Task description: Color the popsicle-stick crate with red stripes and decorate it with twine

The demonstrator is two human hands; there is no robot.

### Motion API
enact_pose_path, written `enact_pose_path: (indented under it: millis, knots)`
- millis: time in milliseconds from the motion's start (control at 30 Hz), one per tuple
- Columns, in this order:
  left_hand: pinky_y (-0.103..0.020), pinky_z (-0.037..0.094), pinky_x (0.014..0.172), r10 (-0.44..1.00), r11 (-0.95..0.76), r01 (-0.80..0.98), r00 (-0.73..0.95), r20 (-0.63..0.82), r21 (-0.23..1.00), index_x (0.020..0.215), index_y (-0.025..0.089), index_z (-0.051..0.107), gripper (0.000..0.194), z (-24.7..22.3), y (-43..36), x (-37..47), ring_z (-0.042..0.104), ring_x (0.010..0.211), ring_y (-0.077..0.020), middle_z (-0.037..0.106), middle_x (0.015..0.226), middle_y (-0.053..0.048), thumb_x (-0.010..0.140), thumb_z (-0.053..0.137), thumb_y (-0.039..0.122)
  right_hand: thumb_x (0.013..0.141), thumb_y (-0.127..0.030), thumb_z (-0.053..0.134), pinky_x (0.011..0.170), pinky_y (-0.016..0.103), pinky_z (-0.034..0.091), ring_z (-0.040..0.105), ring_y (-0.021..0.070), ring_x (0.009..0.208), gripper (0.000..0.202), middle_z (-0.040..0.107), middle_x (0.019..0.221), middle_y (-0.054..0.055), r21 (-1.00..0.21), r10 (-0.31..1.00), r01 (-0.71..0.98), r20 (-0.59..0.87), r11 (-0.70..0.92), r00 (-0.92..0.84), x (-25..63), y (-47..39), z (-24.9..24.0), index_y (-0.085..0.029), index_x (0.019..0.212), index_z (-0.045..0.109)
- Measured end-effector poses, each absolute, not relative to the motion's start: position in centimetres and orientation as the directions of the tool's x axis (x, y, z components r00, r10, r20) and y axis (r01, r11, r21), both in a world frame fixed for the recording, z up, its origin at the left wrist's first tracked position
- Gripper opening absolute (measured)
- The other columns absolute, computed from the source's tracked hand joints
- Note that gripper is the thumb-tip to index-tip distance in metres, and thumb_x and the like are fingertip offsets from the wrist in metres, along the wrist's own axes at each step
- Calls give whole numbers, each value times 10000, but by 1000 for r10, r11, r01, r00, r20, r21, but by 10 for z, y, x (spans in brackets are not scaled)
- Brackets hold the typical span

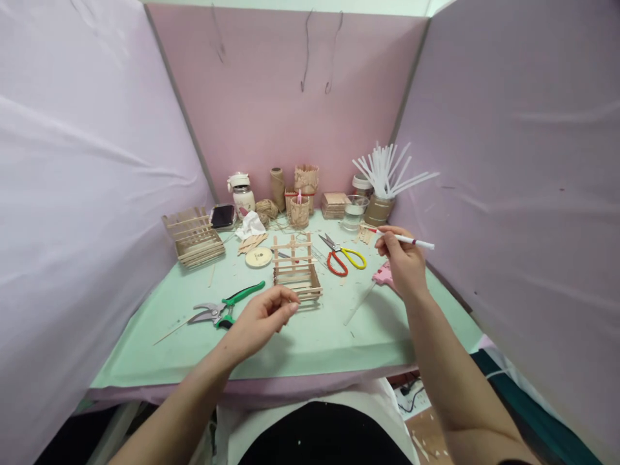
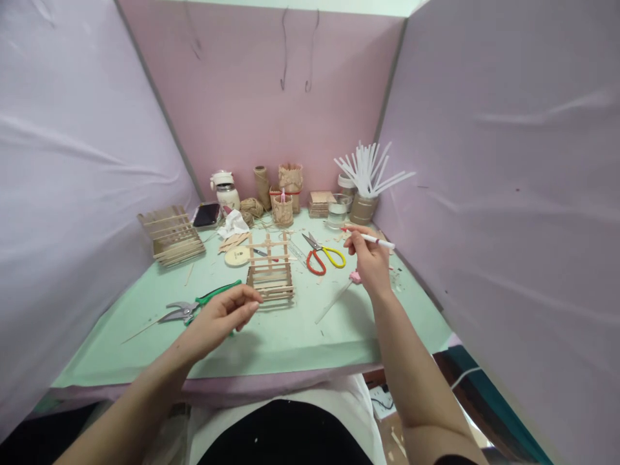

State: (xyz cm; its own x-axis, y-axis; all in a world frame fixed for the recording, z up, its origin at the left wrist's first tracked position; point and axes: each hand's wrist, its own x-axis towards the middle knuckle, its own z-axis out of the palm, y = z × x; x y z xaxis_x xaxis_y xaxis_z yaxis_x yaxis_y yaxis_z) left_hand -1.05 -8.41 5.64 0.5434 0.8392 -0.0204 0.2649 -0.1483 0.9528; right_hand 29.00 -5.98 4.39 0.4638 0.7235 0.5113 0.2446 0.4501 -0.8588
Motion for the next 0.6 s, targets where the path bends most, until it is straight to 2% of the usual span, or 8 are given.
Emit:
enact_pose_path:
  millis: [133,267,333,400,467,500,533,600]
  knots:
    - [-224,348,542,890,-218,368,456,30,904,930,180,592,291,56,-71,-28,416,559,-91,442,617,47,861,542,459,892,-466,540,569,236,433,511,107,559,319,595,628,-23,-820,632,361,572,444,524,323,-52,43,-211,1058,637]
    - [-230,359,535,934,-266,409,332,129,873,897,181,610,283,58,-47,-49,433,556,-98,480,607,37,826,582,453,886,-440,511,572,238,451,544,116,556,313,631,648,-7,-803,540,451,596,391,594,368,-36,40,-197,1049,624]
    - [-229,355,521,955,-267,406,233,184,874,882,183,613,274,62,-33,-58,433,550,-100,477,593,38,812,598,447,883,-420,495,588,249,469,567,124,566,313,659,686,6,-788,577,528,601,316,552,384,-21,40,-193,1063,613]
    - [-226,373,535,961,-274,389,133,241,880,858,182,616,250,67,-19,-64,447,555,-100,473,582,38,802,609,425,890,-376,468,616,265,488,606,146,610,315,691,732,33,-745,696,638,564,197,444,388,-3,41,-176,1089,606]
    - [-221,373,532,958,-285,366,67,280,886,822,180,608,223,70,-8,-65,448,549,-97,478,575,38,792,616,401,903,-295,432,665,276,498,652,175,702,319,725,802,70,-615,854,788,427,33,297,379,18,42,-156,1140,594]
    - [-220,370,525,955,-289,355,50,291,889,812,180,605,211,70,-4,-64,450,546,-98,478,571,38,787,618,389,908,-253,422,703,276,498,669,186,782,327,738,880,86,-495,914,868,336,-35,228,370,29,42,-160,1176,584]
    - [-218,362,515,952,-297,342,36,303,892,803,180,601,201,69,-1,-63,448,538,-98,474,561,40,782,620,380,906,-228,431,757,273,493,673,193,887,339,737,991,89,-341,959,938,239,-65,153,359,41,42,-186,1210,574]
    - [-219,353,502,947,-311,312,23,320,898,795,180,595,193,65,4,-61,446,524,-99,472,550,42,776,619,370,860,-171,505,827,291,478,656,228,1016,346,711,1122,103,-249,980,966,167,-68,112,336,64,39,-215,1188,606]
